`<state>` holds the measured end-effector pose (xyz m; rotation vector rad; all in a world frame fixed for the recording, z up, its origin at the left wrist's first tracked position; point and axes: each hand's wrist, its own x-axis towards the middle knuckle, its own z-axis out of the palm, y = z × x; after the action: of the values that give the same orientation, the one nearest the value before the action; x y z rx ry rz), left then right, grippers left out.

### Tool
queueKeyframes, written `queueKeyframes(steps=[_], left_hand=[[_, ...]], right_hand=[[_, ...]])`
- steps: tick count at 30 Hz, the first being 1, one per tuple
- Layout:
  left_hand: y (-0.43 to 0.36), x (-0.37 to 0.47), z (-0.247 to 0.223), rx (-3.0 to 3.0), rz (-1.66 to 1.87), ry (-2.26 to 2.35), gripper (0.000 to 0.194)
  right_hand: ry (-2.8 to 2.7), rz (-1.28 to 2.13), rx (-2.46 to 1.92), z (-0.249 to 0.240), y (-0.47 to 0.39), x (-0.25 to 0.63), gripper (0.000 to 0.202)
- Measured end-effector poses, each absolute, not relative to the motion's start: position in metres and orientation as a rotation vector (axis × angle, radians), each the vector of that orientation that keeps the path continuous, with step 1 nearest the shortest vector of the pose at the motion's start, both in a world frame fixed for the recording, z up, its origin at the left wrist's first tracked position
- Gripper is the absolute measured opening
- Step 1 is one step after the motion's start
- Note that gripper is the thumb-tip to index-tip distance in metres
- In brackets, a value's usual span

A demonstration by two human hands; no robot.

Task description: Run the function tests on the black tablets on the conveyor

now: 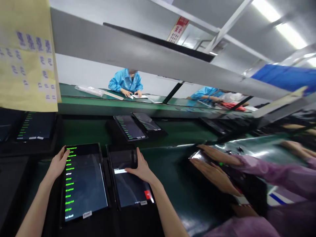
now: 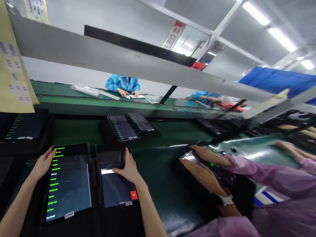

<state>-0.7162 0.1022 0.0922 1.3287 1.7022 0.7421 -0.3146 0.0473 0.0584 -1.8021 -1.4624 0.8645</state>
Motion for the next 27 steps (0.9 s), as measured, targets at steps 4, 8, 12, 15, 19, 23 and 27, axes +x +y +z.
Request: queueKeyframes(steps=[4,8,12,15,19,23,27], left_hand=[[0.094,-0.728,0.103,1.347,0.595,1.681,0.093],[0.077,-0.741,0.12,1.431,0.376,1.584,0.12],[0.066,-0.736,0.133,1.503,0.177,1.546,0.133],[0.065,-0.73,0.131,1.547,0.12,1.604,0.135],[0.07,-0.734,0.119,1.426,0.367,1.605,0.127],[0.078,-0.743,0.116,1.3,0.695,1.589,0.081],[0.078,-0.726,0.122,1.231,0.873,1.498,0.072]], right_hand=[[-1.429,0.872,-1.796,0.062,0.048,-0.317,0.12],[-1.289,0.855,-1.77,0.059,0.053,-0.319,0.104],[-1.053,0.859,-1.751,0.056,0.06,-0.316,0.093],[-0.921,0.906,-1.667,0.062,0.059,-0.306,0.078],[-0.724,1.16,-1.426,0.081,0.048,-0.292,0.051],[-0.622,1.341,-1.304,0.097,0.043,-0.292,0.044],[-0.501,1.439,-1.243,0.096,0.048,-0.304,0.038]])
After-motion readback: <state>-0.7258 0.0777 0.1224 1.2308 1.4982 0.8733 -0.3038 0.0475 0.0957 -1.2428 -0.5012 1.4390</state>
